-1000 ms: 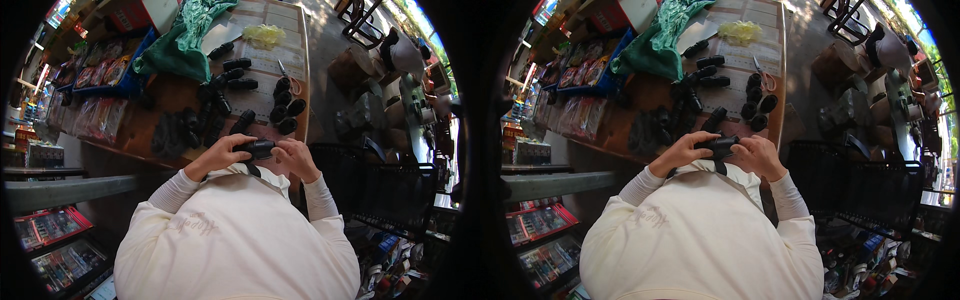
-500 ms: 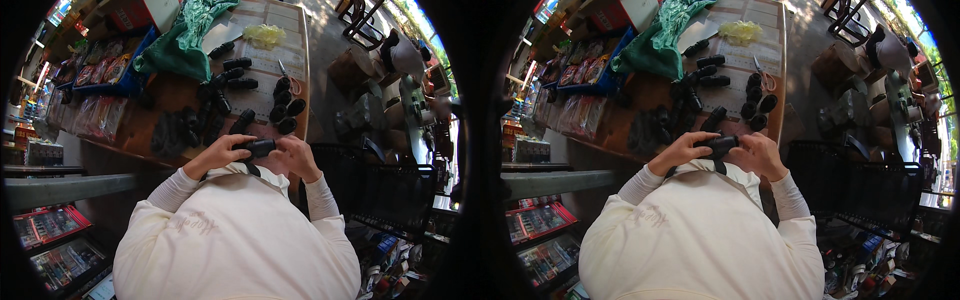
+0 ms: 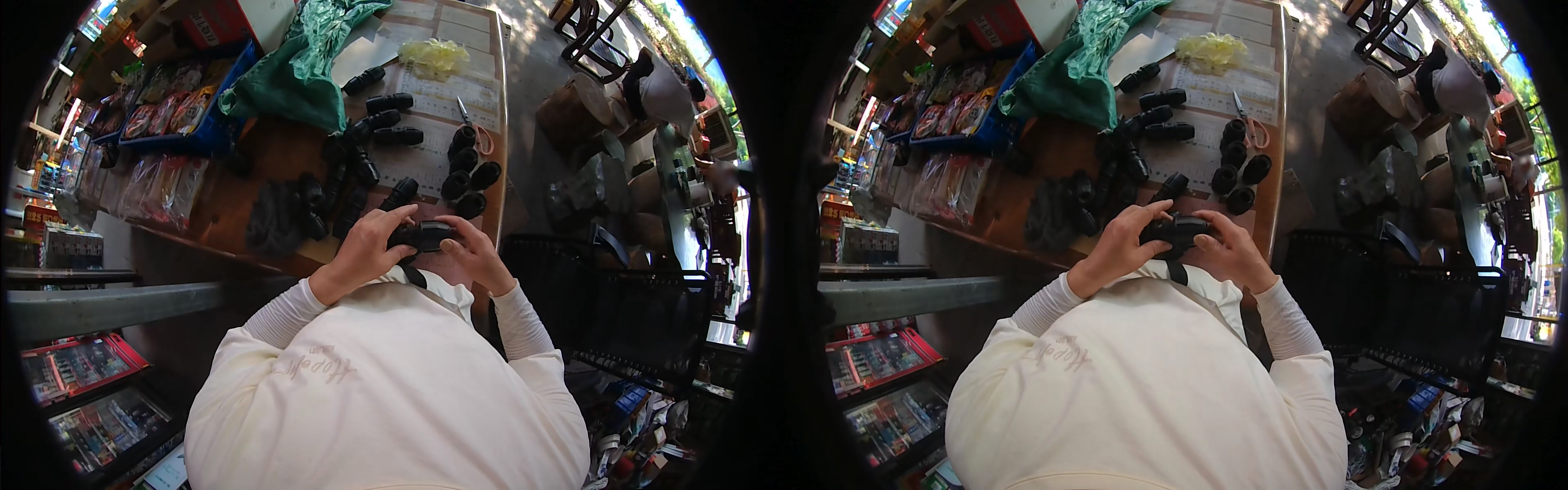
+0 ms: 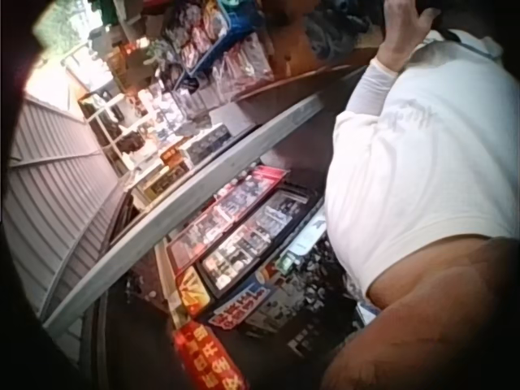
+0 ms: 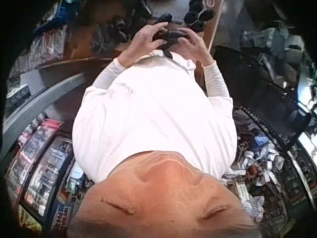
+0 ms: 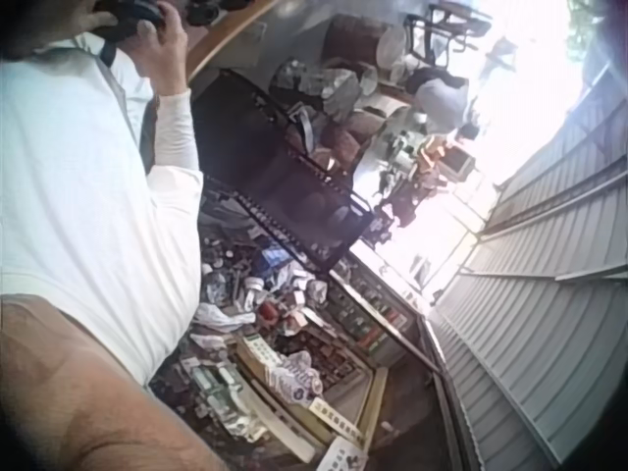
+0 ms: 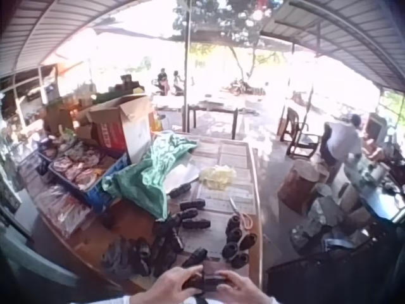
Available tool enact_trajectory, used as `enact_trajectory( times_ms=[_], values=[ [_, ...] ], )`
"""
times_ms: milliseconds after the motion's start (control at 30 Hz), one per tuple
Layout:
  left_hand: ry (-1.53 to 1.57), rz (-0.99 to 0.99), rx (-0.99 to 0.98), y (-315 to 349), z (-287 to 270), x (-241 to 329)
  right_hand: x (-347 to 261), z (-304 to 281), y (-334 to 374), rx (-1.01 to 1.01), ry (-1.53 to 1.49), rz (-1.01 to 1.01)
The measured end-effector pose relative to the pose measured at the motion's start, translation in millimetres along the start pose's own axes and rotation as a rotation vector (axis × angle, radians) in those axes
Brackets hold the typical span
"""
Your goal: The person repeatedly picks up black plastic pipe fittings from a table, joins two pieces together by hand, and places the assembled unit back on the table. The process is repeated multiple times with different fittings.
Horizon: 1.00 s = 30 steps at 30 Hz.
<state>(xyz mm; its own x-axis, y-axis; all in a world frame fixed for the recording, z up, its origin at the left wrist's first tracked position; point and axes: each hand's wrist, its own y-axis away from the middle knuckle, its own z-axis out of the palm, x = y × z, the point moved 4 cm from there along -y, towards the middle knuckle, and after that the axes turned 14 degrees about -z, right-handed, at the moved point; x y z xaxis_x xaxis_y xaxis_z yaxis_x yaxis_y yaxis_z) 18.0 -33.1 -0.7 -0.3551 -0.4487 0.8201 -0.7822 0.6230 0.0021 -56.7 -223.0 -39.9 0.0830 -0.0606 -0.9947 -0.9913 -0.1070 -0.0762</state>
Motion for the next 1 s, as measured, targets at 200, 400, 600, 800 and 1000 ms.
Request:
enact_trajectory(
  times_ms=[200, 400, 600, 800, 1000],
  values=[
    [0.155, -0.091, -0.172, -7.2, -1.2, -2.6, 2.1, 0.2, 0.1, -0.03, -0.182, -0.048],
    [0.294, -0.293, -0.395, -8.9, 5.8, -13.2, -1.5, -1.9, 0.1, -0.001, -0.206, -0.148],
    [0.883, -0.659, -0.764, -2.5, 17.2, -22.0, -19.3, -5.4, -0.4, -0.098, -0.143, -0.296],
    [1.019, -0.697, -0.802, -4.6, 28.8, -35.4, -32.6, -15.7, -10.6, -0.247, 0.019, -0.426],
    [1.526, -0.941, -1.186, -3.1, 42.1, -36.5, -70.0, -19.6, -21.4, -0.282, 0.081, -0.525]
  ],
)
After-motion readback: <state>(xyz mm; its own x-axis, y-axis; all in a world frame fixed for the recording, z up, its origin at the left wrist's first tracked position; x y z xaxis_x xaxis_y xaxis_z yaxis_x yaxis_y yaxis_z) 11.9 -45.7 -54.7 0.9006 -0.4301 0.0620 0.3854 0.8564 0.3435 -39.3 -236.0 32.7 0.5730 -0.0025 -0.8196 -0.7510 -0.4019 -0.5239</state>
